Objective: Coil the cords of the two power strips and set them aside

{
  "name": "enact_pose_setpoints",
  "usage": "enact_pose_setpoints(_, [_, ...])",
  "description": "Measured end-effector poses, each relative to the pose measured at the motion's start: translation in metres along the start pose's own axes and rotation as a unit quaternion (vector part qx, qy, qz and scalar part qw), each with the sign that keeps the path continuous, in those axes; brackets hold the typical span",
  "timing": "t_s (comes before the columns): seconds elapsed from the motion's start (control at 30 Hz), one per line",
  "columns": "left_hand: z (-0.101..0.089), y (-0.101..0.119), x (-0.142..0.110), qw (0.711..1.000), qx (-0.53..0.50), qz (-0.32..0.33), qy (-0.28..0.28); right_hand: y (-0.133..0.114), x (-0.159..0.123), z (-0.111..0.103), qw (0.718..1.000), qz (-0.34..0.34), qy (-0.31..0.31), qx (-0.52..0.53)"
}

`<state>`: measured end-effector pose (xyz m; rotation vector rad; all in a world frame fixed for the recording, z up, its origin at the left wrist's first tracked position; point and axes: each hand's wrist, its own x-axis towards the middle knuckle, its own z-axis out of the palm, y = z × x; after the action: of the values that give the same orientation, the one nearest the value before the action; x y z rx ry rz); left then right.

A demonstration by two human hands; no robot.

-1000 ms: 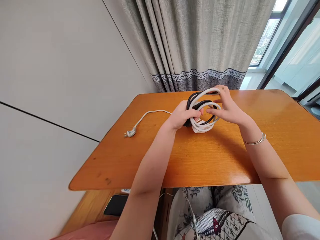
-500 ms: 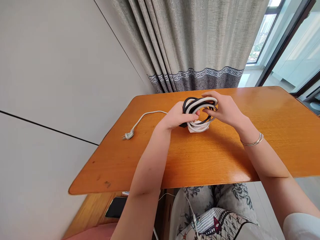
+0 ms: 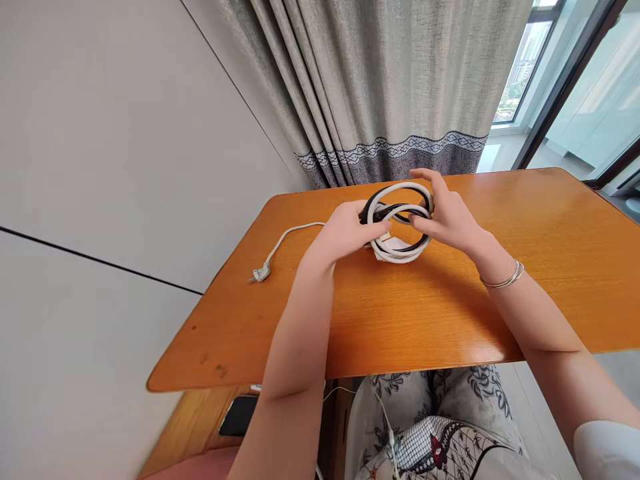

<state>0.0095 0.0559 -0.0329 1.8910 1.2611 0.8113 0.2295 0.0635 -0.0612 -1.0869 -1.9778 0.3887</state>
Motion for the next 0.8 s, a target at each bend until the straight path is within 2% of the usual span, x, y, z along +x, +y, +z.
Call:
enact_pose_setpoints(0.17, [0.012,-0.001,0.002,0.981,0.120,0.056,0.141,0.011,0.002,0.011,0.988,0.033,0.029,0.147])
enact_pose_setpoints(0.23, [0.019,-0.005,0.004,0.963,0.145,0.116,0.196,0.018,0.004,0.016,0.984,0.033,0.049,0.166])
enact_pose_setpoints(0.3, [0.026,-0.007,0.004,0.939,0.182,0.193,0.217,0.026,0.007,0.019,0.985,0.025,0.068,0.155])
enact_pose_setpoints(0.37, [0.033,-0.007,0.003,0.921,0.224,0.251,0.198,0.031,0.009,0.021,0.987,0.017,0.084,0.135])
enact_pose_setpoints(0.43, [0.038,-0.006,0.002,0.912,0.257,0.274,0.167,0.034,0.009,0.021,0.988,0.016,0.089,0.124])
enact_pose_setpoints(0.6, [0.036,-0.007,-0.002,0.904,0.307,0.266,0.132,0.025,0.006,0.017,0.987,0.035,0.070,0.141])
enact_pose_setpoints(0.8, [0.026,-0.011,-0.001,0.902,0.338,0.254,0.091,0.004,0.003,0.016,0.991,0.024,0.031,0.126])
